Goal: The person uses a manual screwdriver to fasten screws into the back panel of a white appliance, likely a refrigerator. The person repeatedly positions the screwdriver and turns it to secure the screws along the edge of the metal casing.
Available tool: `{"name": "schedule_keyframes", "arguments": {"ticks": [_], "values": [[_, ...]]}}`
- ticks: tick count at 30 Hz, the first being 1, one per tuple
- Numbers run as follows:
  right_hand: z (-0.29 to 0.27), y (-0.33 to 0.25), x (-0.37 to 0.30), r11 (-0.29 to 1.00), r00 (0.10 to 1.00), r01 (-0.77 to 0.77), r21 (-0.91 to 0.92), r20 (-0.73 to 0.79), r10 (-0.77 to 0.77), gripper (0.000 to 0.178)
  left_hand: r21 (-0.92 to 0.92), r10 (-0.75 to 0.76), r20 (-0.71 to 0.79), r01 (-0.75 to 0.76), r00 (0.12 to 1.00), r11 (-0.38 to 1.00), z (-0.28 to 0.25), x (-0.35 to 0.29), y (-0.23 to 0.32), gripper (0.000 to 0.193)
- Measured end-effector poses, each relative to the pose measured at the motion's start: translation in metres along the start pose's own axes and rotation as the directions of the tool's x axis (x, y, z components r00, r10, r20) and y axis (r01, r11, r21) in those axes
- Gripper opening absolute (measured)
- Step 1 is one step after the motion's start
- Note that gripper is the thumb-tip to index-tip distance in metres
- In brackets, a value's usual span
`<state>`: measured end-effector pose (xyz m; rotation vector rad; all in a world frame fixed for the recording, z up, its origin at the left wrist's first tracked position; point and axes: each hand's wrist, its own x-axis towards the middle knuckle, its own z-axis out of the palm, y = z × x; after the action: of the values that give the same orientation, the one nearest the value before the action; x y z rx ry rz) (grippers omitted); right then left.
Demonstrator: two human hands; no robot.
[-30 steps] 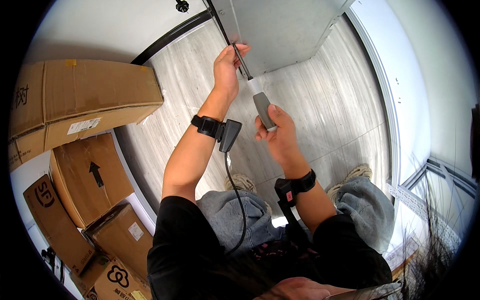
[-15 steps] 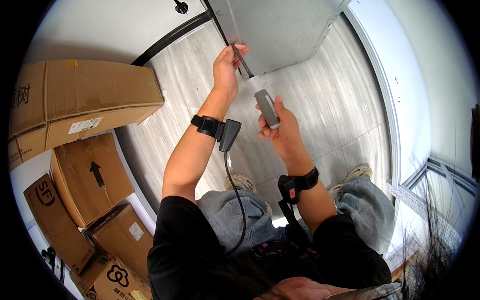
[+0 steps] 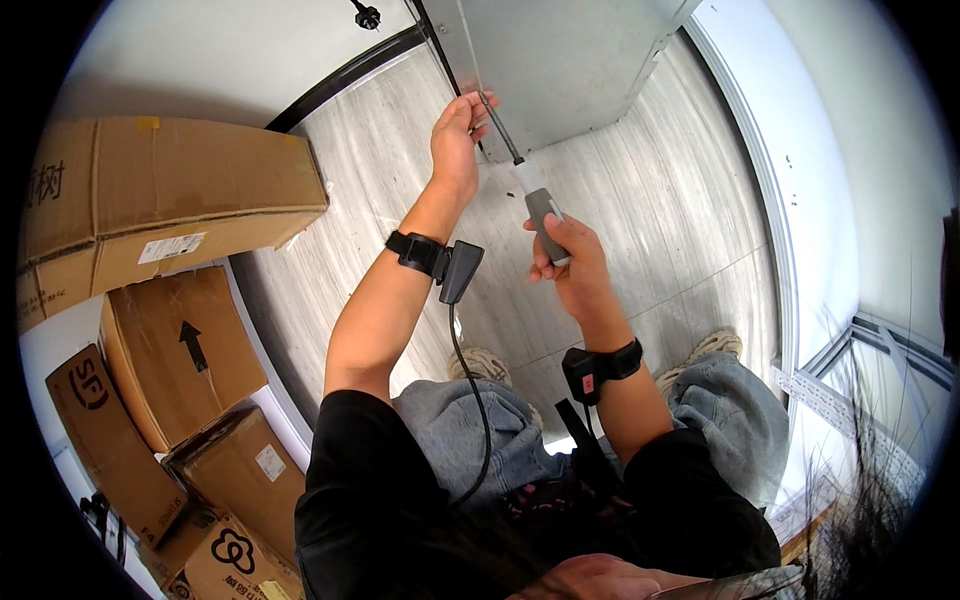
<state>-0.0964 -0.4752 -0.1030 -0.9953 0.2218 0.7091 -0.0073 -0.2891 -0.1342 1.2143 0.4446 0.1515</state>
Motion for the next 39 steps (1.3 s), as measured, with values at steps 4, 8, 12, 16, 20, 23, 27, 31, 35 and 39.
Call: {"name": "schedule_keyframes", "arguments": {"ticks": [4, 8, 12, 16, 20, 23, 27, 31, 35, 39], "values": [[-0.02, -0.012, -0.004, 0.997, 0.998, 0.066, 0.04, -0.008, -0.066, 0.035, 0.051, -0.05, 0.007, 0.05, 0.999, 0.997, 0.008, -0.012, 0.0, 0.03], [-0.069, -0.036, -0.011, 0.99, 0.984, 0.137, -0.029, -0.113, -0.139, 0.026, 0.18, -0.185, 0.134, 0.159, 0.974, 0.971, 0.053, -0.017, -0.005, 0.024], [-0.125, -0.071, -0.034, 0.965, 0.936, 0.233, -0.116, -0.242, -0.255, 0.025, 0.275, -0.175, 0.271, 0.098, 0.947, 0.956, 0.118, -0.009, -0.021, 0.022], [-0.182, -0.107, -0.043, 0.95, 0.86, 0.306, -0.064, -0.409, -0.305, 0.029, 0.323, -0.264, 0.284, 0.167, 0.922, 0.932, 0.214, 0.003, -0.059, 0.017], [-0.257, -0.137, -0.062, 0.923, 0.761, 0.382, -0.037, -0.554, -0.337, 0.029, 0.444, -0.306, 0.416, 0.102, 0.857, 0.89, 0.309, -0.005, -0.116, 0.015], [-0.301, -0.154, -0.064, 0.899, 0.657, 0.433, -0.061, -0.662, -0.362, 0.03, 0.511, -0.292, 0.508, -0.011, 0.811, 0.859, 0.371, -0.01, -0.165, 0.015], [-0.371, -0.178, -0.067, 0.87, 0.547, 0.492, 0.028, -0.787, -0.285, 0.031, 0.599, -0.166, 0.585, -0.285, 0.794, 0.749, 0.45, -0.016, -0.231, 0.019], [-0.412, -0.197, -0.064, 0.84, 0.462, 0.534, 0.099, -0.866, -0.192, 0.032, 0.606, -0.004, 0.634, -0.494, 0.773, 0.623, 0.503, -0.01, -0.271, 0.025], [-0.436, -0.198, -0.063, 0.801, 0.487, 0.567, 0.191, -0.863, -0.138, 0.033, 0.616, 0.037, 0.691, -0.615, 0.722, 0.493, 0.529, -0.004, -0.278, 0.025], [-0.447, -0.198, -0.063, 0.795, 0.522, 0.56, 0.234, -0.845, -0.12, 0.034, 0.58, 0.049, 0.735, -0.664, 0.677, 0.471, 0.539, -0.003, -0.29, 0.019]]}}
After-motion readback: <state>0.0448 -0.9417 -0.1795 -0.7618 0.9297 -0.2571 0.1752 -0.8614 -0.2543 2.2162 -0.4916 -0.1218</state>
